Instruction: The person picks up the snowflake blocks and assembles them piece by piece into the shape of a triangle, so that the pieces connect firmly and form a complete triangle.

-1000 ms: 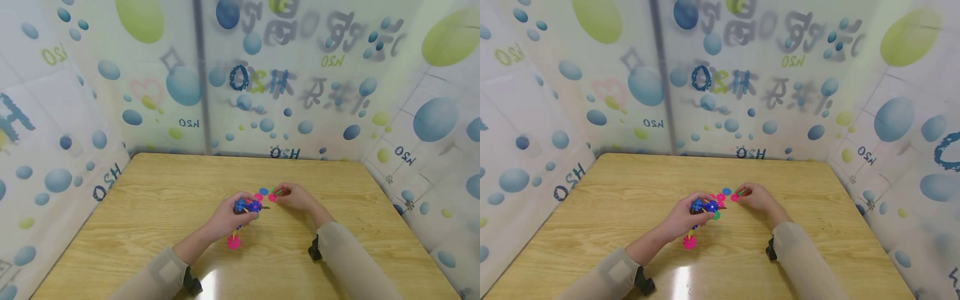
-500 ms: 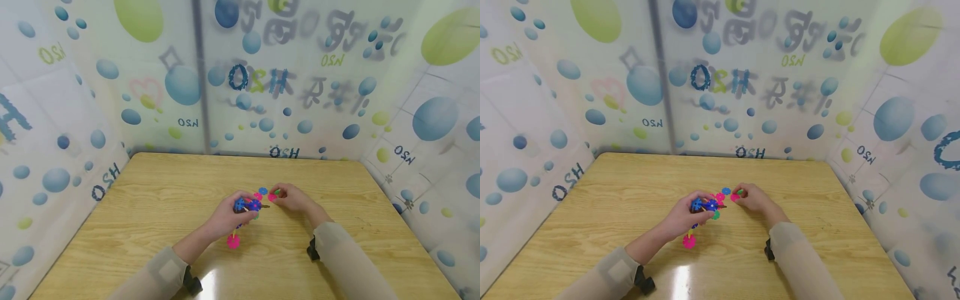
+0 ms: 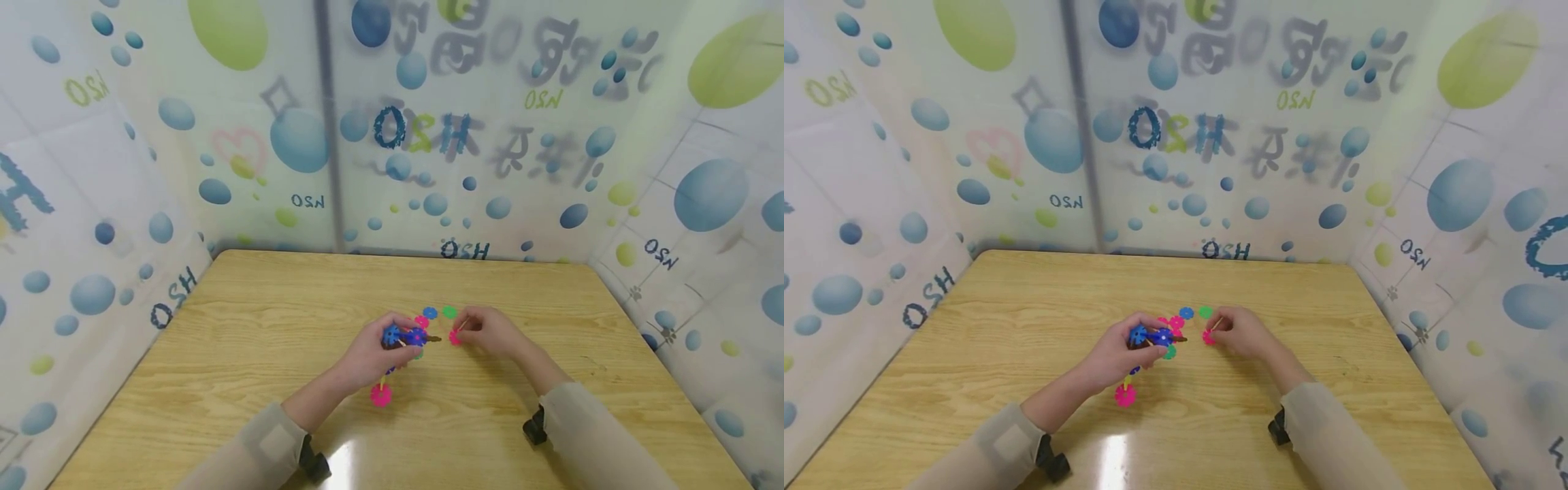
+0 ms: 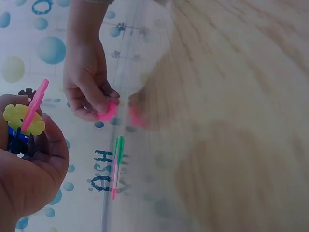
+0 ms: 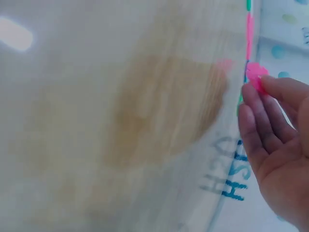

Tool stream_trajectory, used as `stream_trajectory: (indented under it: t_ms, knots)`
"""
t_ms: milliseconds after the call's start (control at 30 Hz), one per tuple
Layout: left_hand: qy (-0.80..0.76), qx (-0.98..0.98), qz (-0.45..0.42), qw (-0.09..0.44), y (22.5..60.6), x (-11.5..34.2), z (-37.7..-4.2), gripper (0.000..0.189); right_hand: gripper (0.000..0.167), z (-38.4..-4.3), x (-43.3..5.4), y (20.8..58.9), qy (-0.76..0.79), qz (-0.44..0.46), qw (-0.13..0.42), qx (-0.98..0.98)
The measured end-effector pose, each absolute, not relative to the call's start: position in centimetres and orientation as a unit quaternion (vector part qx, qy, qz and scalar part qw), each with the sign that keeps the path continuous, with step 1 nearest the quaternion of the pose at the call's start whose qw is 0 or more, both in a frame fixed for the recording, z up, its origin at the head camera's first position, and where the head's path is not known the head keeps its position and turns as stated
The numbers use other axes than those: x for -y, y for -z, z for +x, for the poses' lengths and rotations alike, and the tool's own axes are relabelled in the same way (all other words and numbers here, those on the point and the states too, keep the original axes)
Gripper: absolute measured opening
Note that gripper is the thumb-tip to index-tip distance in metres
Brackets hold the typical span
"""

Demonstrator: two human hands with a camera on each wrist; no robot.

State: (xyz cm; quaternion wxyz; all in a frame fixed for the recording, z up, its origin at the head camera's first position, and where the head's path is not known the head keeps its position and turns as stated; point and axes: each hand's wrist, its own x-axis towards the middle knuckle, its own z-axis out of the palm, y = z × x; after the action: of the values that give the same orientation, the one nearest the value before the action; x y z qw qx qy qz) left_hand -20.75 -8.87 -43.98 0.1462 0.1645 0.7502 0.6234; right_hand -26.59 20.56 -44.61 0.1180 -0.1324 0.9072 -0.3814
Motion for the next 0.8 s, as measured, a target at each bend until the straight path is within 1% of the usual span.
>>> stream_trajectory:
  t_ms: [167,400,567,800]
  knots:
    - [-0.623,-0.752,0.162,0.142,43.9,8.8,-20.7,0.038,0.012,-24.1,-20.3,43.8,0.469,-0.104,0.092,-0.872]
    - [-0.632,-0.745,0.158,0.140,43.9,8.9,-20.8,0.039,0.025,-21.0,-19.4,42.5,0.585,-0.080,0.088,-0.802]
    - [-0.634,-0.744,0.154,0.143,43.8,8.8,-20.7,0.039,0.030,-20.0,-19.3,41.6,0.611,-0.078,0.091,-0.783]
    - [-0.635,-0.741,0.160,0.150,43.8,8.8,-20.7,0.038,0.034,-19.4,-19.0,40.9,0.624,-0.084,0.100,-0.770]
